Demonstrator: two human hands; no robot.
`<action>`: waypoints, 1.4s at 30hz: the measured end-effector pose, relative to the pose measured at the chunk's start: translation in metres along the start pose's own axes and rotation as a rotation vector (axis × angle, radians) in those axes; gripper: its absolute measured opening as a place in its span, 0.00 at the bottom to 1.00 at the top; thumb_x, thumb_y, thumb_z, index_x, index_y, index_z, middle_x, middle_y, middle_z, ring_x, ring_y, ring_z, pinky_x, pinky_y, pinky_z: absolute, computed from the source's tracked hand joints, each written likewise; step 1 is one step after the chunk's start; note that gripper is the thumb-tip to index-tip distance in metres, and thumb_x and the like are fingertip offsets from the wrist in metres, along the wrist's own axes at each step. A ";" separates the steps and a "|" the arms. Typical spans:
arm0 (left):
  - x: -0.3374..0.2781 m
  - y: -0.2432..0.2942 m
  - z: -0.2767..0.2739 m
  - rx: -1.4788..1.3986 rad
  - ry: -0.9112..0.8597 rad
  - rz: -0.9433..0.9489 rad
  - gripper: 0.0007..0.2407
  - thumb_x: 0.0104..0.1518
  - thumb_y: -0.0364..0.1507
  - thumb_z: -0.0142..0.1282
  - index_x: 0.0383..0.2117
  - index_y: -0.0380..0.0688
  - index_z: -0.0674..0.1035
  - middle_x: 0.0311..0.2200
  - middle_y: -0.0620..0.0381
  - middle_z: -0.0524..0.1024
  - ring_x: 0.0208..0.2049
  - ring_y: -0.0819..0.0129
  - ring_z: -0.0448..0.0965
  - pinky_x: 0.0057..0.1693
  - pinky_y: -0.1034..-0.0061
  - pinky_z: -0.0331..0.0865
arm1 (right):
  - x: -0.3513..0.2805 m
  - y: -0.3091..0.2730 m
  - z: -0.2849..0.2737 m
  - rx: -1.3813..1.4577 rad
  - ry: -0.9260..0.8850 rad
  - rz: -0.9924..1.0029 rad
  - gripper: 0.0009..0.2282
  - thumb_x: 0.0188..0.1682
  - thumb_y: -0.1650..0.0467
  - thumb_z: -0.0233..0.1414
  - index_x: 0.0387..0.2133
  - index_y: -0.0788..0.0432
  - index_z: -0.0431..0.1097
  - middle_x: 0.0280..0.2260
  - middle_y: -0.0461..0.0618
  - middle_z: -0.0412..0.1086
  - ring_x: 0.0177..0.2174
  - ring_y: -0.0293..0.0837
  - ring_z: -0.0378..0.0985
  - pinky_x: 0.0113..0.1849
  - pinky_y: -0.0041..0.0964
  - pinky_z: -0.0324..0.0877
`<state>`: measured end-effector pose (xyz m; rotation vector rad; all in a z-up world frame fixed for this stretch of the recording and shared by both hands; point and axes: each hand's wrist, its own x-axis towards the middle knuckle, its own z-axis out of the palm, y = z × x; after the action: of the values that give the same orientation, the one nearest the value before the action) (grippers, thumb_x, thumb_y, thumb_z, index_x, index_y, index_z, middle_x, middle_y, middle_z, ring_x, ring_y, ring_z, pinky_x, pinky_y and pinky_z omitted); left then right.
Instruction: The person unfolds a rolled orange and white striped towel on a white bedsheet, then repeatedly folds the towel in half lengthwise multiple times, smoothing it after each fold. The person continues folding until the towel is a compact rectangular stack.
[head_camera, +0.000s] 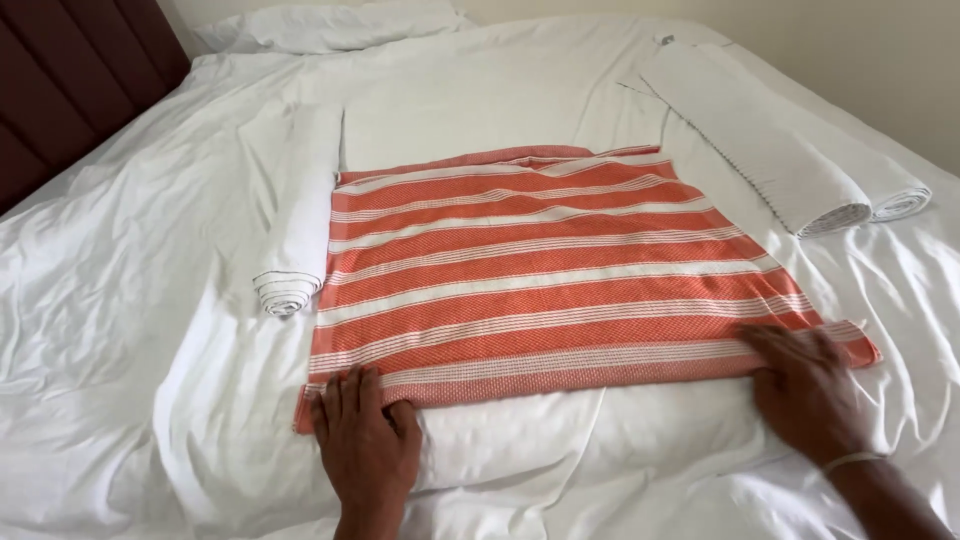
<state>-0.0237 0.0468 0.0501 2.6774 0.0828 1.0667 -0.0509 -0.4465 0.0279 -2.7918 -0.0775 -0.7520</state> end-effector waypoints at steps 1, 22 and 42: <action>-0.001 0.000 0.000 -0.009 -0.003 -0.011 0.20 0.54 0.33 0.50 0.51 0.35 0.77 0.56 0.42 0.75 0.63 0.43 0.69 0.71 0.47 0.51 | -0.002 0.015 0.000 -0.011 -0.012 0.026 0.21 0.44 0.68 0.51 0.53 0.52 0.72 0.53 0.52 0.72 0.57 0.52 0.69 0.61 0.55 0.54; -0.002 0.005 -0.001 -0.039 0.012 -0.012 0.20 0.53 0.32 0.51 0.52 0.34 0.76 0.57 0.41 0.75 0.62 0.41 0.69 0.69 0.47 0.52 | 0.108 0.160 0.015 -0.242 -0.271 0.527 0.18 0.49 0.54 0.57 0.45 0.49 0.81 0.43 0.54 0.78 0.45 0.57 0.79 0.52 0.50 0.69; -0.003 0.002 0.000 -0.033 0.016 -0.008 0.20 0.54 0.33 0.51 0.51 0.34 0.77 0.56 0.42 0.75 0.62 0.41 0.69 0.69 0.46 0.53 | 0.027 -0.024 -0.016 0.034 0.225 -0.068 0.18 0.37 0.74 0.55 0.43 0.56 0.76 0.44 0.52 0.75 0.49 0.54 0.75 0.54 0.47 0.67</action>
<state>-0.0258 0.0445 0.0483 2.6376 0.0781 1.0773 -0.0380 -0.4278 0.0597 -2.6646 -0.1423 -1.0646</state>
